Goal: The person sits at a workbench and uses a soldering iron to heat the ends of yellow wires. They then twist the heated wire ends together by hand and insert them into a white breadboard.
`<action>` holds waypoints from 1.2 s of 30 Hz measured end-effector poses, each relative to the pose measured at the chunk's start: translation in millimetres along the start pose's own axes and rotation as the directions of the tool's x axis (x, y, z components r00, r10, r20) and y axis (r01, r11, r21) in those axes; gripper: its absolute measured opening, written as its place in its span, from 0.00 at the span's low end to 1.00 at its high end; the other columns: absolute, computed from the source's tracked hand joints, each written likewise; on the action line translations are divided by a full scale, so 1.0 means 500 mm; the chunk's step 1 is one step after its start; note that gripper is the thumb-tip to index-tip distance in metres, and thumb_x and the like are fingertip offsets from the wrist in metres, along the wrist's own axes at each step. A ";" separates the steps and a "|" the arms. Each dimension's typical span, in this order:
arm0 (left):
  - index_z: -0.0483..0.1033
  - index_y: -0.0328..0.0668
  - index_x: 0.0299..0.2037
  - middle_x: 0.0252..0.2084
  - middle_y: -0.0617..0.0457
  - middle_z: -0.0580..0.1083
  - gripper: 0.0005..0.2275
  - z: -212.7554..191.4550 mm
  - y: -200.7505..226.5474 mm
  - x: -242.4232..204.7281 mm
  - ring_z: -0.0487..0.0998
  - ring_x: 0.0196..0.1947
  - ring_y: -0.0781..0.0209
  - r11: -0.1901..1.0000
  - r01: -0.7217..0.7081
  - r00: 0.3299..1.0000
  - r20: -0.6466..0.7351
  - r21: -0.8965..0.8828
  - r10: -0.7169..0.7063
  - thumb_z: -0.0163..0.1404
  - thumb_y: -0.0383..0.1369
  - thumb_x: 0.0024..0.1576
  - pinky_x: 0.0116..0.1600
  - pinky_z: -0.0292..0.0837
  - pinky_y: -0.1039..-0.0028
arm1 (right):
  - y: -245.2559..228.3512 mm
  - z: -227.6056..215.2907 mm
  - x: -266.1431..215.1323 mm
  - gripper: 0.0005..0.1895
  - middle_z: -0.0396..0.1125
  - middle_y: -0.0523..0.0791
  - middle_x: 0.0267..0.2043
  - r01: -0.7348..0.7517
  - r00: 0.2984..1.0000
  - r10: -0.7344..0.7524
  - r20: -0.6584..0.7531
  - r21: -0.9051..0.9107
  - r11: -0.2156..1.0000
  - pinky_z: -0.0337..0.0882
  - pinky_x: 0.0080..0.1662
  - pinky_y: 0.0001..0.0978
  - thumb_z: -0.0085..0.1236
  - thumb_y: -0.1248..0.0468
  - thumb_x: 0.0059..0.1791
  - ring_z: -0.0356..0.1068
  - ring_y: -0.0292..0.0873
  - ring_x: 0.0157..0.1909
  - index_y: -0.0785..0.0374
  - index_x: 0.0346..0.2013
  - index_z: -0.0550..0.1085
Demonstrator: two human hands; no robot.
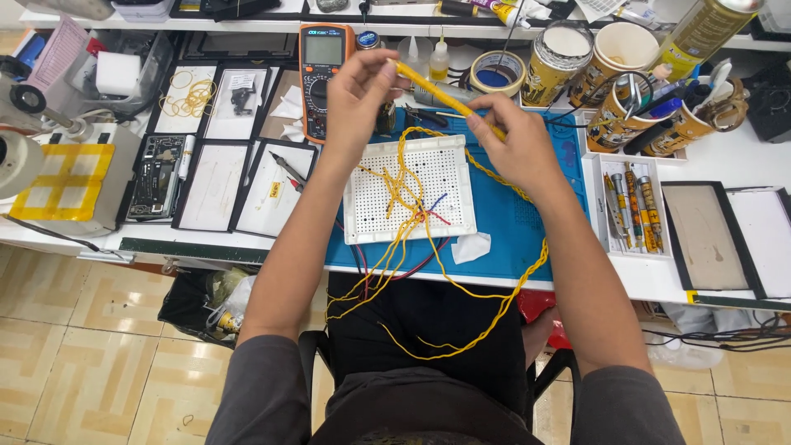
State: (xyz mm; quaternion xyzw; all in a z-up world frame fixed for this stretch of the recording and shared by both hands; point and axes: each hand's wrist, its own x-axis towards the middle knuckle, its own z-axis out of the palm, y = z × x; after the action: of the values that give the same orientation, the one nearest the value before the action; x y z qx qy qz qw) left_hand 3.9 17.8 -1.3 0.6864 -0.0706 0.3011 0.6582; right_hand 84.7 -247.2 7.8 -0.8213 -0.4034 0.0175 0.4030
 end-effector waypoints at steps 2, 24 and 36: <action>0.80 0.40 0.57 0.52 0.44 0.84 0.09 -0.019 0.000 0.010 0.90 0.48 0.56 0.997 0.041 0.990 -0.135 -0.069 -0.050 0.55 0.32 0.70 0.57 0.91 0.72 | -0.001 -0.010 0.002 0.12 0.75 0.43 0.41 -0.011 0.999 0.016 -0.042 0.110 0.994 0.74 0.41 0.37 0.56 0.61 0.65 0.77 0.42 0.41 0.60 0.62 0.76; 0.83 0.41 0.50 0.35 0.51 0.81 0.08 -0.065 0.132 -0.177 0.79 0.33 0.56 0.585 0.257 0.964 -0.249 0.769 -0.096 0.55 0.36 0.71 0.42 0.73 0.60 | 0.072 -0.061 0.000 0.12 0.70 0.50 0.36 -0.151 0.988 0.145 -0.044 -0.232 0.961 0.62 0.35 0.48 0.58 0.57 0.71 0.65 0.49 0.35 0.63 0.51 0.75; 0.77 0.39 0.64 0.46 0.45 0.76 0.16 -0.052 0.116 -0.378 0.81 0.47 0.49 0.509 0.505 0.859 -0.462 0.697 -0.220 0.57 0.36 0.69 0.53 0.76 0.55 | 0.012 -0.009 -0.008 0.16 0.76 0.51 0.45 -0.168 0.949 0.200 0.241 -0.150 0.974 0.71 0.38 0.47 0.52 0.53 0.70 0.74 0.48 0.42 0.63 0.57 0.75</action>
State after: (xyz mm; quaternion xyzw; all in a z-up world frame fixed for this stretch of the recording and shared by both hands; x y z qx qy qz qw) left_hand -186.0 -21.2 -48.2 0.8479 0.3250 0.2582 0.3299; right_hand 87.4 -255.1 5.5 -0.8703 -0.3737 0.1347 0.2910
